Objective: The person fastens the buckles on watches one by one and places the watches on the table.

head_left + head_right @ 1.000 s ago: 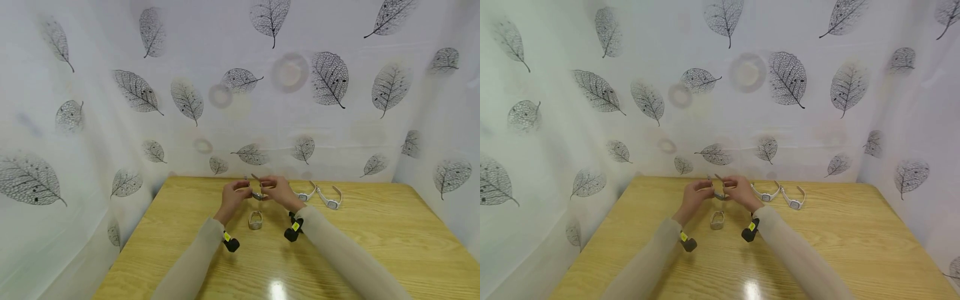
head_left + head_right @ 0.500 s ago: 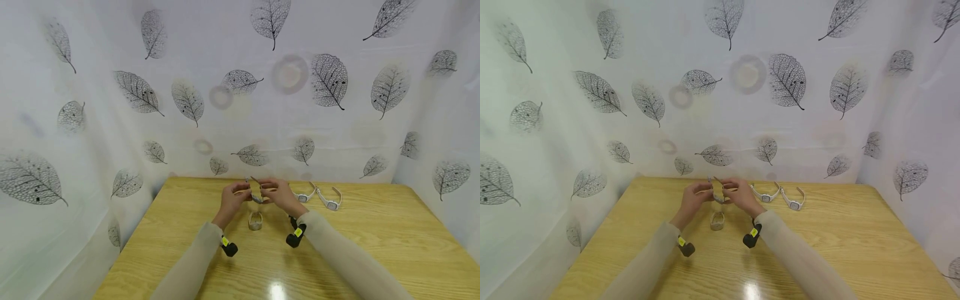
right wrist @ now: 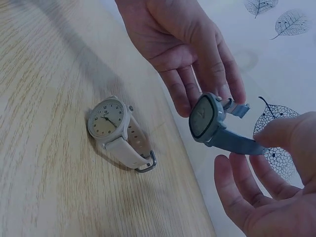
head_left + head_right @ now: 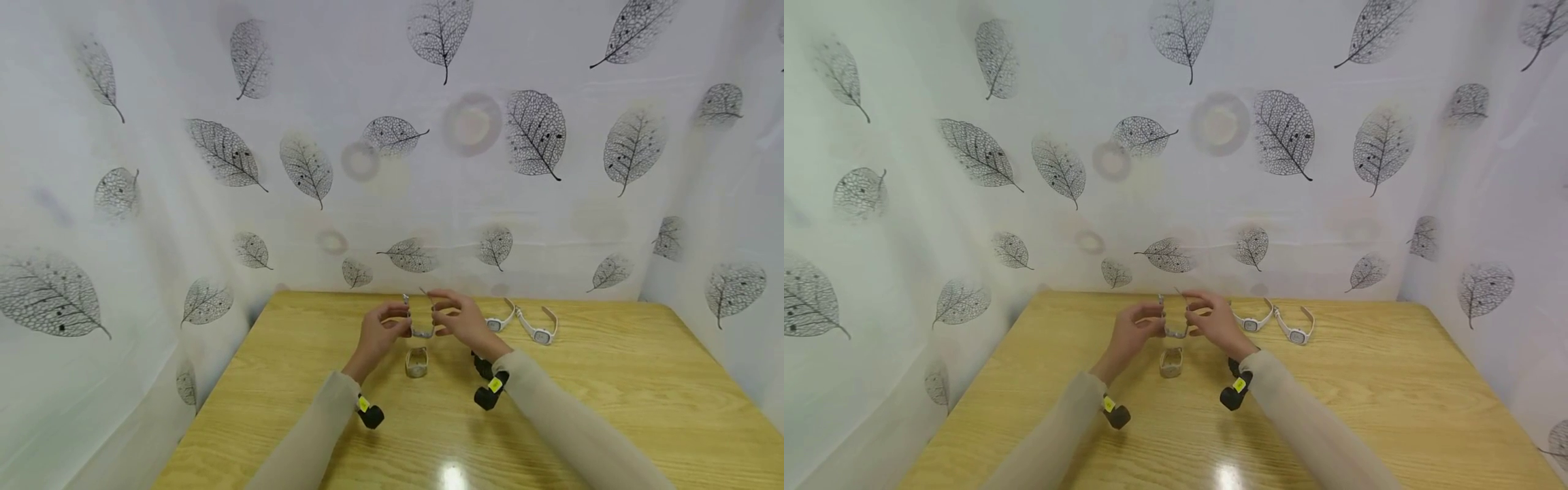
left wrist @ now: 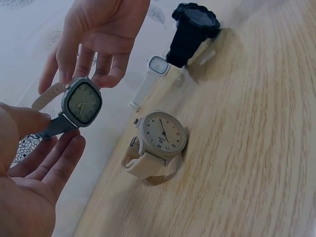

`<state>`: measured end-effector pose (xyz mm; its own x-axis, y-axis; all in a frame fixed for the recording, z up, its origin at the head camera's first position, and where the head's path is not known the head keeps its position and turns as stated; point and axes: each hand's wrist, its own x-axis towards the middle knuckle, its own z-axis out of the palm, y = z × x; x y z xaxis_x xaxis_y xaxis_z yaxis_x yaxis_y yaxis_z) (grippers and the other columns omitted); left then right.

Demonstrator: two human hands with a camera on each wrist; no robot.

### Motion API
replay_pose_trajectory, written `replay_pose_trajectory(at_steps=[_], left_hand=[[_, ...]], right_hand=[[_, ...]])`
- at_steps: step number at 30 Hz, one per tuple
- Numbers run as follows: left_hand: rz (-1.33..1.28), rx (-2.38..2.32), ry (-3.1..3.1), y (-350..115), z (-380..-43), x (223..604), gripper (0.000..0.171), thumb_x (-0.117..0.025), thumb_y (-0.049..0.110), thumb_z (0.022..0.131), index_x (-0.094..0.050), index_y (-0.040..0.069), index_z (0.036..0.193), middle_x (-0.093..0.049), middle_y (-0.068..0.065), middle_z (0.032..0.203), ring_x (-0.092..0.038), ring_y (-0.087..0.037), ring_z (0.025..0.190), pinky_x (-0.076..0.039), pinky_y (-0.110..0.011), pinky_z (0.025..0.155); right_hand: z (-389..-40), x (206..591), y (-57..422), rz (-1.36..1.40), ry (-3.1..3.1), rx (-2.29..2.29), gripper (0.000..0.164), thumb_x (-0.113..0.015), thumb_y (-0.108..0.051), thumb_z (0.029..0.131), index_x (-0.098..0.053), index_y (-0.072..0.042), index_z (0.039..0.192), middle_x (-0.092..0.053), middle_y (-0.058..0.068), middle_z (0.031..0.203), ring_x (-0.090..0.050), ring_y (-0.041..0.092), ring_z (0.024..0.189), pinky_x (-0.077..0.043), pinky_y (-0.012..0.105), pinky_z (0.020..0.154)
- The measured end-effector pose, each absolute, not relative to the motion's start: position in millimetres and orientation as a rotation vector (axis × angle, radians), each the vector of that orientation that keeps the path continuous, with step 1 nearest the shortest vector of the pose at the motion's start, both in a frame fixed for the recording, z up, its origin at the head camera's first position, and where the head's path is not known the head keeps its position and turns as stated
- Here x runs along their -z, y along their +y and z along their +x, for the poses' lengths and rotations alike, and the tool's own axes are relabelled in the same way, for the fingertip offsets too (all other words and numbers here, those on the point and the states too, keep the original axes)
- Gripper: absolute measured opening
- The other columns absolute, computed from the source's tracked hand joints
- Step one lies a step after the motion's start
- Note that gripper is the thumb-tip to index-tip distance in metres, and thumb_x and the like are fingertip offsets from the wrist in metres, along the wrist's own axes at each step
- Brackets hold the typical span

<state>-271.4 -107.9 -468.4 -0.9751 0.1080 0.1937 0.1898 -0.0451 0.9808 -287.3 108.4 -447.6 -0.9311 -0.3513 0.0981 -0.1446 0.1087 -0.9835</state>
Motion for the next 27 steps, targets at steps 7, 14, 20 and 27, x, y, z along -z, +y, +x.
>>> replay_pose_trajectory(at_steps=[7, 14, 20, 27], left_hand=[[-0.390, 2.199, -2.182, -110, -266, 470, 0.029, -0.070, -0.005, 0.094, -0.067, -0.005, 0.123, -0.068, -0.021, 0.117, -0.074, -0.026, 0.083, -0.063, -0.038, 0.078], [-0.428, 2.157, -2.178, -110, -265, 470, 0.021, -0.068, -0.003, 0.097, -0.066, -0.007, 0.117, -0.066, -0.030, 0.113, -0.072, -0.041, 0.086, -0.064, -0.043, 0.076], [-0.402, 2.144, -2.142, -112, -265, 471, 0.017, -0.066, -0.002, 0.098, -0.061, -0.010, 0.113, -0.063, -0.038, 0.109, -0.069, -0.049, 0.093, -0.063, -0.048, 0.080], [-0.257, 2.349, -2.060, -116, -268, 474, 0.035, -0.070, 0.006, 0.098, -0.057, -0.006, 0.128, -0.067, -0.034, 0.113, -0.072, -0.041, 0.095, -0.061, -0.049, 0.085]], right_hand=[[-287, 448, 110, -0.487, 2.253, 1.919, 0.043, -0.060, -0.015, 0.106, -0.053, -0.012, 0.149, -0.061, 0.021, 0.124, -0.065, 0.045, 0.101, -0.061, 0.052, 0.084], [-286, 451, 108, -0.476, 2.246, 1.952, 0.038, -0.061, -0.019, 0.106, -0.060, -0.007, 0.142, -0.064, 0.022, 0.119, -0.069, 0.039, 0.093, -0.062, 0.052, 0.080], [-283, 455, 106, -0.489, 2.209, 1.963, 0.040, -0.061, -0.020, 0.106, -0.059, -0.003, 0.142, -0.059, 0.031, 0.124, -0.070, 0.036, 0.090, -0.062, 0.053, 0.080], [-281, 460, 104, -0.468, 2.203, 1.940, 0.044, -0.063, -0.021, 0.105, -0.057, 0.001, 0.143, -0.059, 0.031, 0.125, -0.069, 0.035, 0.092, -0.062, 0.051, 0.081]])
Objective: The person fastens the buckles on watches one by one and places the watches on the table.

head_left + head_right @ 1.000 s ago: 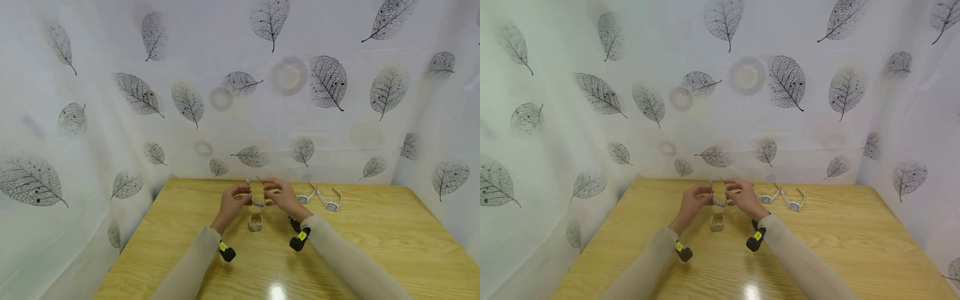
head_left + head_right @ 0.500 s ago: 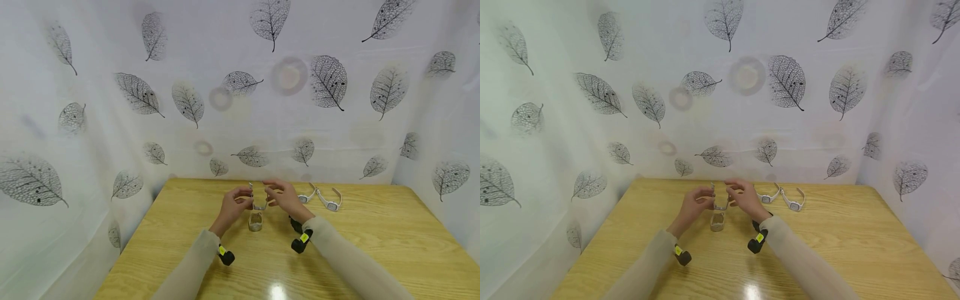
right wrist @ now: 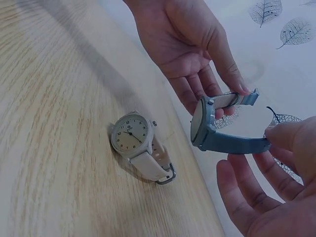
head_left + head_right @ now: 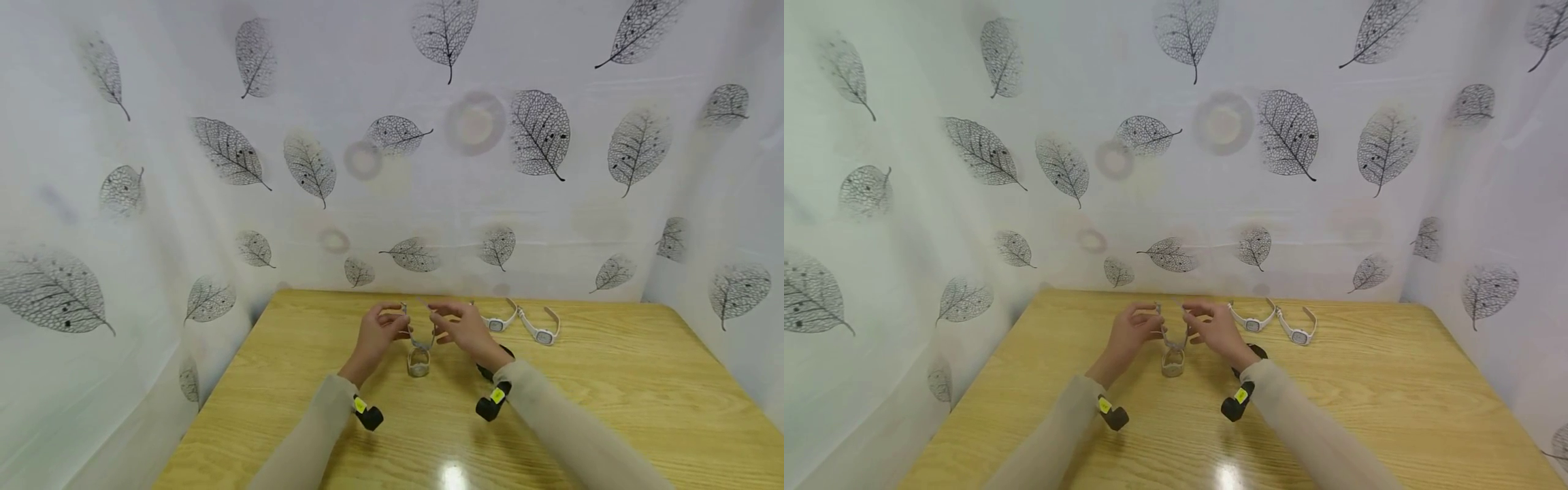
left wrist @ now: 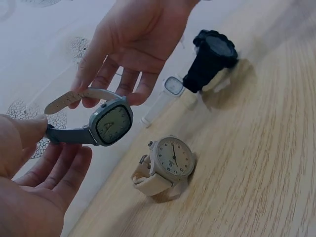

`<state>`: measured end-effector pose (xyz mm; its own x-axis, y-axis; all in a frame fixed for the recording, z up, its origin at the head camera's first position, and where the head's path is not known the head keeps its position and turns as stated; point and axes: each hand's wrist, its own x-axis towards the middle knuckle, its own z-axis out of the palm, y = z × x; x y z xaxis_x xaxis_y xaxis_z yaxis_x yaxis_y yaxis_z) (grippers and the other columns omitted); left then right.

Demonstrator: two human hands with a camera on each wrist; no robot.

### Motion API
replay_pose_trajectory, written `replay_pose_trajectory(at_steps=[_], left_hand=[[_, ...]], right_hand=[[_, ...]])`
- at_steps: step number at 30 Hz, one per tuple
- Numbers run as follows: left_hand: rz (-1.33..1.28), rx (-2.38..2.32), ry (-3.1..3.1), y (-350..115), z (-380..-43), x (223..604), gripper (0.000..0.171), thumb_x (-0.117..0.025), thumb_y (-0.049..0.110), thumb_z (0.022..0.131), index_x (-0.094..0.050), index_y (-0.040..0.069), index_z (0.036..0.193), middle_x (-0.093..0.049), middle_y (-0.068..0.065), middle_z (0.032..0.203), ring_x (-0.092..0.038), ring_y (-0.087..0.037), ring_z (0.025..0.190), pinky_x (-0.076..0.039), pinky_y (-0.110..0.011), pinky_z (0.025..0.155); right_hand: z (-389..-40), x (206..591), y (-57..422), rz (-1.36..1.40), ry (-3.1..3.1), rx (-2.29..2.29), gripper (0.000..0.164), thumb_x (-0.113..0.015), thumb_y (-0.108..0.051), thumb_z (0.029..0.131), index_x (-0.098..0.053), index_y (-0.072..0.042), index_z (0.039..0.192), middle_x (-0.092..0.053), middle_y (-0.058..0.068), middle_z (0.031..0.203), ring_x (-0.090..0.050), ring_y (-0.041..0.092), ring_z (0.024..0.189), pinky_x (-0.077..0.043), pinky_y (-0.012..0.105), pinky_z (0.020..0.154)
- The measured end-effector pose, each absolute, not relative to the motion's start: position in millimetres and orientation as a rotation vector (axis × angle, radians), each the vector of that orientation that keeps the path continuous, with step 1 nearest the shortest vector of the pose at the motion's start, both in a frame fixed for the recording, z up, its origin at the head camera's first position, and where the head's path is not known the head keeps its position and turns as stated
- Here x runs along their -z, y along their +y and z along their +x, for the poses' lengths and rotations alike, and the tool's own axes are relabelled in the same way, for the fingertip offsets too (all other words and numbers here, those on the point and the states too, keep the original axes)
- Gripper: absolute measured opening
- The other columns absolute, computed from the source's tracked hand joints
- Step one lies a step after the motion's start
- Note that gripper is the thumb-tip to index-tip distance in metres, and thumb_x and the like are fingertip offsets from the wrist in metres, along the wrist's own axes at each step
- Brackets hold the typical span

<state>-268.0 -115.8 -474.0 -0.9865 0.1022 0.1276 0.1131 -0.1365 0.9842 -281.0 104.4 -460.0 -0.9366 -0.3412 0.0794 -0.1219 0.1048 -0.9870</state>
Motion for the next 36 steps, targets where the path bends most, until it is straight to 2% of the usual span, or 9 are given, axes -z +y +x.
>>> replay_pose_trajectory(at_steps=[7, 14, 17, 19, 23, 26, 30, 33, 36], left_hand=[[-0.211, 2.363, -2.088, -116, -266, 473, 0.029, -0.070, 0.010, 0.099, -0.066, -0.003, 0.124, -0.074, -0.015, 0.102, -0.072, -0.041, 0.096, -0.062, -0.047, 0.083], [-0.209, 2.354, -2.094, -113, -264, 474, 0.029, -0.069, 0.015, 0.101, -0.066, -0.004, 0.123, -0.073, -0.017, 0.098, -0.070, -0.046, 0.097, -0.062, -0.046, 0.081], [-0.206, 2.364, -2.087, -112, -262, 473, 0.028, -0.068, 0.016, 0.101, -0.067, -0.004, 0.122, -0.072, -0.018, 0.098, -0.068, -0.050, 0.099, -0.063, -0.045, 0.080], [-0.215, 2.379, -2.073, -112, -262, 474, 0.028, -0.068, 0.016, 0.101, -0.067, -0.003, 0.121, -0.070, -0.025, 0.100, -0.069, -0.050, 0.098, -0.063, -0.044, 0.081], [-0.240, 2.420, -2.036, -113, -263, 477, 0.026, -0.068, 0.017, 0.101, -0.068, -0.002, 0.119, -0.066, -0.037, 0.106, -0.074, -0.038, 0.090, -0.062, -0.044, 0.083], [-0.252, 2.478, -1.999, -116, -266, 480, 0.025, -0.069, 0.015, 0.100, -0.068, -0.002, 0.118, -0.063, -0.042, 0.110, -0.074, -0.029, 0.087, -0.062, -0.044, 0.086], [-0.256, 2.549, -1.962, -120, -266, 479, 0.029, -0.069, 0.010, 0.100, -0.066, -0.007, 0.122, -0.071, -0.027, 0.106, -0.074, -0.027, 0.091, -0.060, -0.045, 0.090], [-0.264, 2.561, -1.955, -121, -265, 477, 0.032, -0.067, 0.006, 0.100, -0.063, -0.012, 0.126, -0.075, -0.011, 0.102, -0.074, -0.026, 0.094, -0.059, -0.045, 0.092], [-0.257, 2.563, -1.951, -120, -263, 475, 0.033, -0.067, 0.004, 0.100, -0.062, -0.014, 0.127, -0.075, -0.010, 0.103, -0.074, -0.025, 0.094, -0.059, -0.045, 0.093]], right_hand=[[-279, 462, 102, -0.454, 2.202, 1.974, 0.038, -0.065, -0.023, 0.104, -0.065, 0.001, 0.134, -0.065, 0.024, 0.115, -0.071, 0.031, 0.088, -0.063, 0.050, 0.078], [-276, 464, 102, -0.471, 2.246, 1.955, 0.033, -0.065, -0.025, 0.104, -0.069, -0.003, 0.128, -0.068, 0.017, 0.105, -0.070, 0.031, 0.086, -0.063, 0.050, 0.076], [-275, 465, 104, -0.482, 2.234, 1.957, 0.033, -0.065, -0.024, 0.103, -0.068, -0.002, 0.128, -0.068, 0.019, 0.106, -0.070, 0.032, 0.087, -0.063, 0.051, 0.076], [-274, 466, 105, -0.488, 2.221, 1.959, 0.035, -0.066, -0.022, 0.103, -0.066, 0.001, 0.129, -0.068, 0.022, 0.109, -0.070, 0.033, 0.087, -0.062, 0.052, 0.076], [-273, 466, 106, -0.502, 2.205, 1.947, 0.040, -0.066, -0.021, 0.103, -0.063, 0.006, 0.133, -0.066, 0.026, 0.114, -0.070, 0.036, 0.090, -0.062, 0.052, 0.078], [-268, 460, 108, -0.505, 2.209, 1.923, 0.038, -0.064, -0.018, 0.104, -0.062, 0.007, 0.132, -0.068, 0.022, 0.110, -0.068, 0.045, 0.094, -0.060, 0.058, 0.081], [-265, 459, 110, -0.515, 2.234, 1.892, 0.038, -0.064, -0.019, 0.104, -0.063, 0.006, 0.132, -0.069, 0.019, 0.109, -0.066, 0.050, 0.097, -0.060, 0.059, 0.082], [-267, 465, 112, -0.530, 2.250, 1.885, 0.040, -0.066, -0.023, 0.103, -0.064, 0.003, 0.133, -0.068, 0.023, 0.113, -0.069, 0.043, 0.094, -0.062, 0.053, 0.079], [-268, 467, 113, -0.544, 2.256, 1.875, 0.037, -0.067, -0.023, 0.102, -0.066, 0.001, 0.131, -0.067, 0.026, 0.114, -0.070, 0.037, 0.090, -0.062, 0.051, 0.077]])
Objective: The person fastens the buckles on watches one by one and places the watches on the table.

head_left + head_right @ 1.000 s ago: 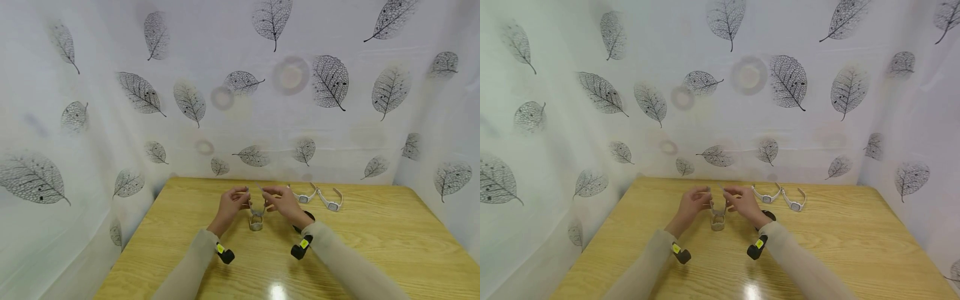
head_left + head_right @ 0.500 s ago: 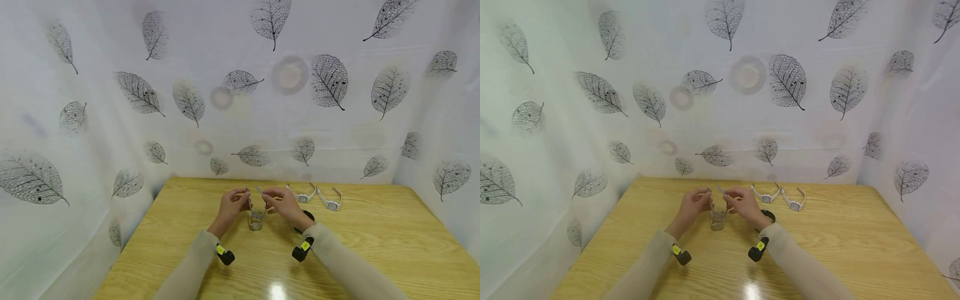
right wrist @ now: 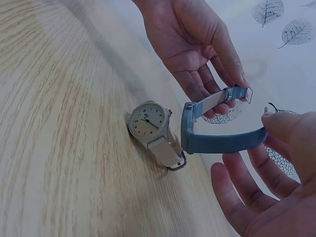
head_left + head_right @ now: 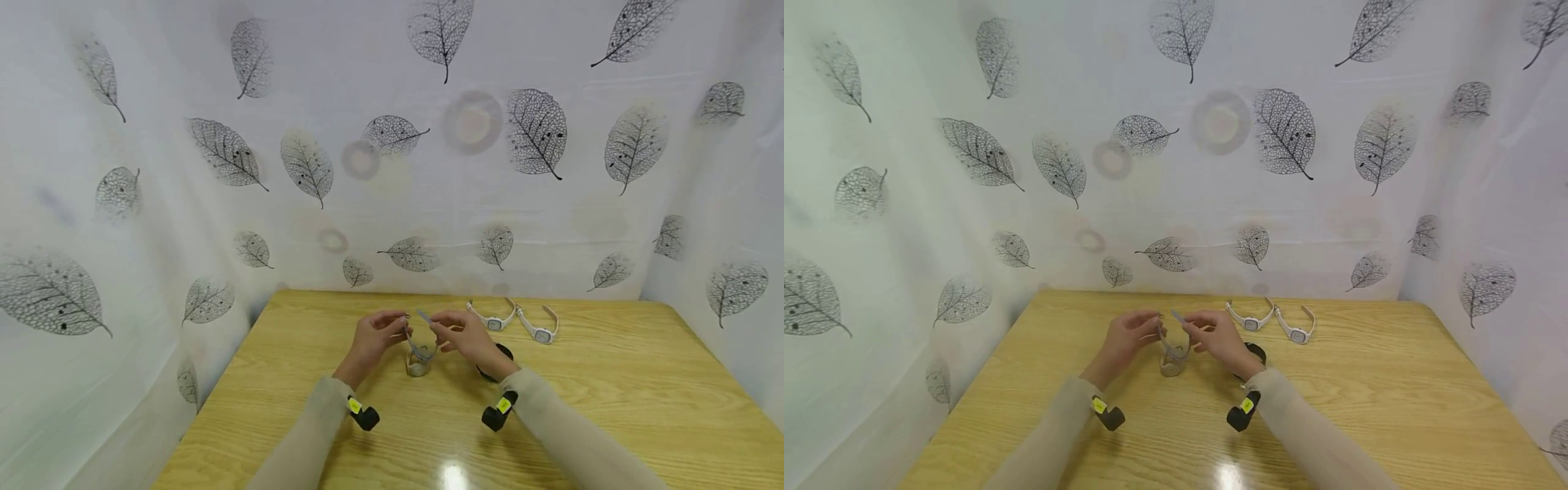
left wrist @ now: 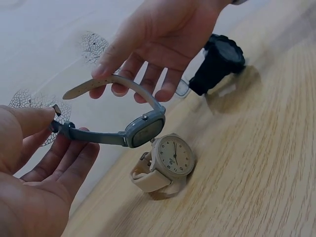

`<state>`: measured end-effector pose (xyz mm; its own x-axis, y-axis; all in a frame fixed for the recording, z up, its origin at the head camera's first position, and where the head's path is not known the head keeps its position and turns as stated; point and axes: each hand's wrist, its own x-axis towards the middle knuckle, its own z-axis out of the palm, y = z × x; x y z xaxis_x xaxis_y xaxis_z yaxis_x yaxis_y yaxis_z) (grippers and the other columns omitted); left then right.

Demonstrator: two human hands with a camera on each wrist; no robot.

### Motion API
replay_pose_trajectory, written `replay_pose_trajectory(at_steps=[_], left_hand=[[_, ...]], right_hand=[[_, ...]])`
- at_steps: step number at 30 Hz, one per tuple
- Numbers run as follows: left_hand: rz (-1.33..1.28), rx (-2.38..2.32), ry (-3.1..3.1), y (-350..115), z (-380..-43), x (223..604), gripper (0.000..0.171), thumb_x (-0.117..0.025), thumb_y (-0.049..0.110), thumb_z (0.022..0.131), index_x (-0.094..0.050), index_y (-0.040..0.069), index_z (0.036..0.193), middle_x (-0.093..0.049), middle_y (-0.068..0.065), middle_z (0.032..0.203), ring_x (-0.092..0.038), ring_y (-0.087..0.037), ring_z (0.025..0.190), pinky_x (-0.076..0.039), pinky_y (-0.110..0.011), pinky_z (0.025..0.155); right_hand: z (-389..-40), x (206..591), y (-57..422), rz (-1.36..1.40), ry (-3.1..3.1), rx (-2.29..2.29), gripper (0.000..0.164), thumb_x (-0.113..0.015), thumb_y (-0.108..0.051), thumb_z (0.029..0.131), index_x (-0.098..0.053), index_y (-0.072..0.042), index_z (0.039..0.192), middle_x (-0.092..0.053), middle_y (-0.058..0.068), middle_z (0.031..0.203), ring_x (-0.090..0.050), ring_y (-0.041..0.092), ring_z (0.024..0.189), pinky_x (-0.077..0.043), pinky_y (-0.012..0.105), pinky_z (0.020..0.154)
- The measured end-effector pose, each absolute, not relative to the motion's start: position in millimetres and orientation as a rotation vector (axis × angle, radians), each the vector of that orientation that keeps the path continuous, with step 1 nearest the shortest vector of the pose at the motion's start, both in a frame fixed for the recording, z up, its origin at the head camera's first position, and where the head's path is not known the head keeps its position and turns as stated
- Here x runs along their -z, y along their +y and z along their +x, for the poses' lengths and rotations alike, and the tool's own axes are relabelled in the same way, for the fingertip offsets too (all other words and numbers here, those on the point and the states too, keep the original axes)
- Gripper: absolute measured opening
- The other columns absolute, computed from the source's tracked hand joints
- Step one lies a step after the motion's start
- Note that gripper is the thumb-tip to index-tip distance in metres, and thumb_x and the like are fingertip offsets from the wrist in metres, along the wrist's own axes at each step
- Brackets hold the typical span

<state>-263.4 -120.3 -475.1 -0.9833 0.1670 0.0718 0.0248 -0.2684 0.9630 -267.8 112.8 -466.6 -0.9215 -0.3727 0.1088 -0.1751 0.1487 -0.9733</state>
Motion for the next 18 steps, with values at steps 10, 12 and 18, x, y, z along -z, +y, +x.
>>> replay_pose_trajectory(at_steps=[10, 12, 18], left_hand=[[0.219, -2.447, 1.875, -115.5, -261.0, 473.2, 0.030, -0.069, 0.006, 0.099, -0.064, -0.013, 0.122, -0.065, -0.032, 0.119, -0.073, -0.024, 0.092, -0.059, -0.044, 0.092], [0.230, -2.452, 1.881, -113.8, -259.7, 471.6, 0.029, -0.069, 0.006, 0.099, -0.065, -0.013, 0.121, -0.065, -0.032, 0.118, -0.073, -0.024, 0.091, -0.059, -0.044, 0.092], [0.271, -2.445, 1.900, -110.7, -258.4, 469.6, 0.029, -0.070, 0.006, 0.098, -0.065, -0.014, 0.119, -0.068, -0.027, 0.114, -0.072, -0.027, 0.092, -0.059, -0.046, 0.093]], right_hand=[[-267.1, 467.7, 114.4, -0.620, 2.286, 1.808, 0.035, -0.067, -0.022, 0.102, -0.068, 0.000, 0.130, -0.066, 0.028, 0.120, -0.070, 0.036, 0.091, -0.063, 0.045, 0.076], [-266.7, 467.4, 113.1, -0.640, 2.279, 1.799, 0.034, -0.066, -0.020, 0.103, -0.068, 0.000, 0.130, -0.066, 0.028, 0.120, -0.070, 0.039, 0.093, -0.062, 0.049, 0.077], [-264.0, 465.1, 110.7, -0.672, 2.266, 1.801, 0.035, -0.063, -0.017, 0.104, -0.065, 0.003, 0.133, -0.066, 0.029, 0.120, -0.068, 0.046, 0.095, -0.060, 0.057, 0.079]])
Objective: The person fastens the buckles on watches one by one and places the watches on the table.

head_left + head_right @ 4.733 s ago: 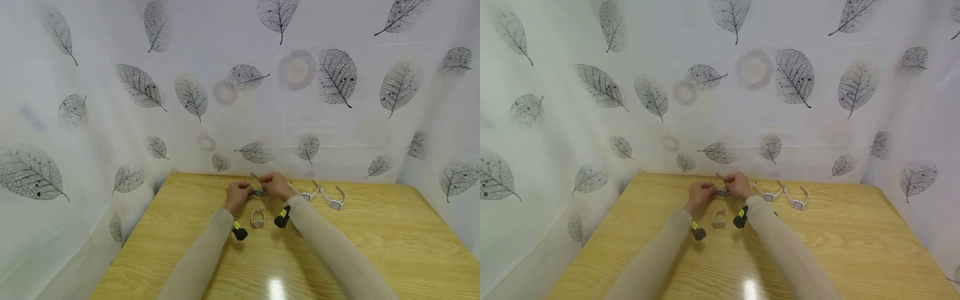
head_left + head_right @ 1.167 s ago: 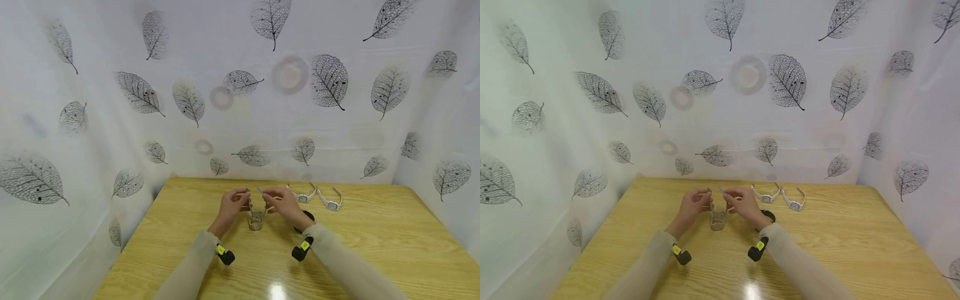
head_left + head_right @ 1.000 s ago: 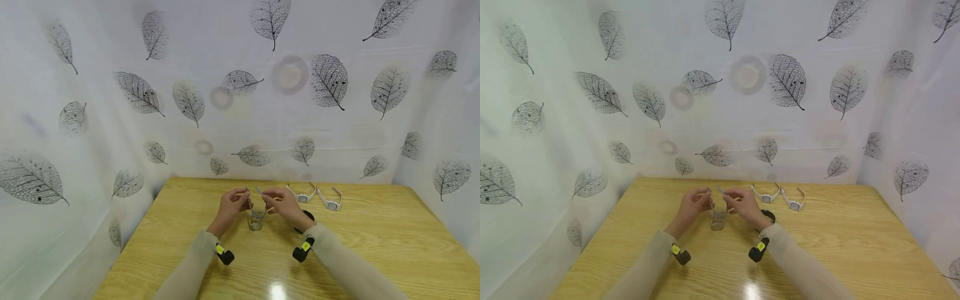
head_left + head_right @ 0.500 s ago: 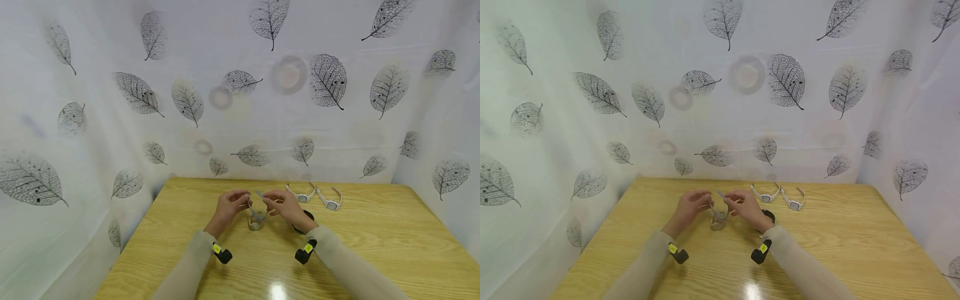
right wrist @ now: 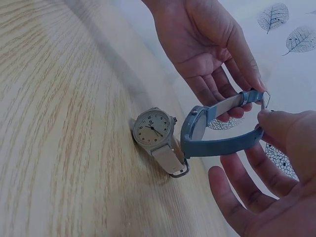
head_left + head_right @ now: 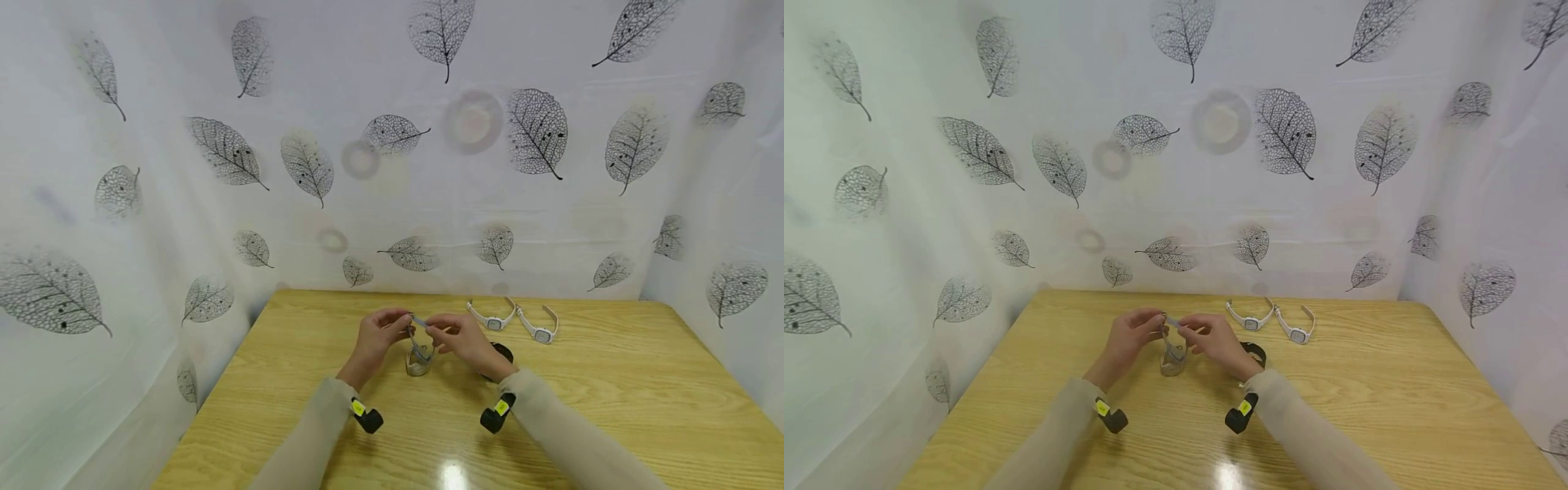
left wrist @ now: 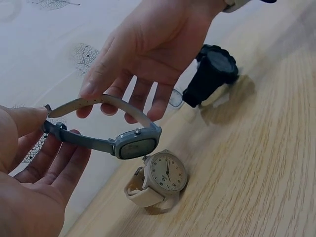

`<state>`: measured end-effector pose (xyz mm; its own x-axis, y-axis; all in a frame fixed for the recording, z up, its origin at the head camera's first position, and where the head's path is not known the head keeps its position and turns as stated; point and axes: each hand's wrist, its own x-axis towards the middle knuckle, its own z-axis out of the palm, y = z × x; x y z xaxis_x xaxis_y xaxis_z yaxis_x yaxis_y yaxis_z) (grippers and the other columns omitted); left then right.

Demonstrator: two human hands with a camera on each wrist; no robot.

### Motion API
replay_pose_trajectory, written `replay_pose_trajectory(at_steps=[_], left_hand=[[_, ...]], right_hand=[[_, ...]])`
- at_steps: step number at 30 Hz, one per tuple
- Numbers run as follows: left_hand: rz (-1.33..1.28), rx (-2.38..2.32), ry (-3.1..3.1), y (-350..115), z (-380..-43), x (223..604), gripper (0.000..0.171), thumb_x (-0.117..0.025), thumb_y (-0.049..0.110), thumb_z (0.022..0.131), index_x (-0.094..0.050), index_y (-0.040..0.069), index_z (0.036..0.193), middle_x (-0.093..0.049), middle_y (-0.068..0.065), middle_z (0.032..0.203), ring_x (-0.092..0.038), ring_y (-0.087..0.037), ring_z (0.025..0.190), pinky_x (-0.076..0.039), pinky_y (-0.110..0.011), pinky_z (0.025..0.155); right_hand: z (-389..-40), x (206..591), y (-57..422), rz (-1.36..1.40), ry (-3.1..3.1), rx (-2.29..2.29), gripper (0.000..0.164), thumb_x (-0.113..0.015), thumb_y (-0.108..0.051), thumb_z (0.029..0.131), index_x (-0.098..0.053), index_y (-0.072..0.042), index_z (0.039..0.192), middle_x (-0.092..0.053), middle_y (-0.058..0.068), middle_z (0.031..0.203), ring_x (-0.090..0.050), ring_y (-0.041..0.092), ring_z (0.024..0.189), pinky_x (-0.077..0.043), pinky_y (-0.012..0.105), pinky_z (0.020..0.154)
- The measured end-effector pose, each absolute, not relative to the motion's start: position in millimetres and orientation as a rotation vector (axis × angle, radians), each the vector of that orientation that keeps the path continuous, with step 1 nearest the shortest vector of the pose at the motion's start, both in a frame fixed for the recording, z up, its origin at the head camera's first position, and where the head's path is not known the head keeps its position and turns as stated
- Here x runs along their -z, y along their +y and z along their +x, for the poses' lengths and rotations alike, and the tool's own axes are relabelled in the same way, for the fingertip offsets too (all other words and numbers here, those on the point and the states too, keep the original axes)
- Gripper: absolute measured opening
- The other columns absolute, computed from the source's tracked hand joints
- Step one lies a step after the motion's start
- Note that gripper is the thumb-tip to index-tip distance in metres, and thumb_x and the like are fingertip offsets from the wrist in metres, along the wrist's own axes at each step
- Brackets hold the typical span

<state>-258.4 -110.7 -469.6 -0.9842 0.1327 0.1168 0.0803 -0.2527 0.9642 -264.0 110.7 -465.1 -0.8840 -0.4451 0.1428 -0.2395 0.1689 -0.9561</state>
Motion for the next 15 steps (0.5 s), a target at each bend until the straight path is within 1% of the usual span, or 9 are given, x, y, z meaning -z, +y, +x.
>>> replay_pose_trajectory(at_steps=[4, 7, 11, 15], left_hand=[[0.265, -2.409, 1.913, -110.5, -257.4, 469.0, 0.028, -0.070, 0.005, 0.098, -0.065, -0.013, 0.118, -0.062, -0.035, 0.120, -0.072, -0.029, 0.093, -0.059, -0.046, 0.092], [0.254, -2.376, 1.917, -110.6, -256.5, 468.6, 0.027, -0.070, 0.005, 0.098, -0.065, -0.013, 0.118, -0.060, -0.038, 0.122, -0.073, -0.026, 0.091, -0.060, -0.044, 0.090], [0.280, -2.337, 1.927, -110.4, -256.0, 469.2, 0.028, -0.069, 0.005, 0.099, -0.065, -0.014, 0.119, -0.059, -0.039, 0.124, -0.073, -0.022, 0.089, -0.061, -0.042, 0.088], [0.303, -2.323, 1.947, -109.6, -255.6, 470.0, 0.029, -0.068, 0.006, 0.100, -0.065, -0.015, 0.120, -0.059, -0.040, 0.125, -0.073, -0.021, 0.089, -0.061, -0.041, 0.088]], right_hand=[[-263.1, 464.1, 110.5, -0.654, 2.298, 1.792, 0.035, -0.064, -0.021, 0.104, -0.066, -0.001, 0.133, -0.065, 0.029, 0.121, -0.068, 0.043, 0.095, -0.062, 0.050, 0.078], [-263.3, 464.8, 110.9, -0.658, 2.305, 1.793, 0.033, -0.065, -0.022, 0.104, -0.068, -0.004, 0.131, -0.065, 0.030, 0.118, -0.069, 0.041, 0.093, -0.063, 0.045, 0.077], [-263.6, 465.7, 111.0, -0.680, 2.322, 1.779, 0.030, -0.065, -0.023, 0.103, -0.071, -0.007, 0.129, -0.067, 0.028, 0.114, -0.070, 0.038, 0.088, -0.063, 0.044, 0.076], [-264.2, 465.7, 110.5, -0.686, 2.346, 1.755, 0.029, -0.065, -0.024, 0.104, -0.071, -0.010, 0.128, -0.068, 0.027, 0.115, -0.070, 0.034, 0.088, -0.063, 0.044, 0.076]])
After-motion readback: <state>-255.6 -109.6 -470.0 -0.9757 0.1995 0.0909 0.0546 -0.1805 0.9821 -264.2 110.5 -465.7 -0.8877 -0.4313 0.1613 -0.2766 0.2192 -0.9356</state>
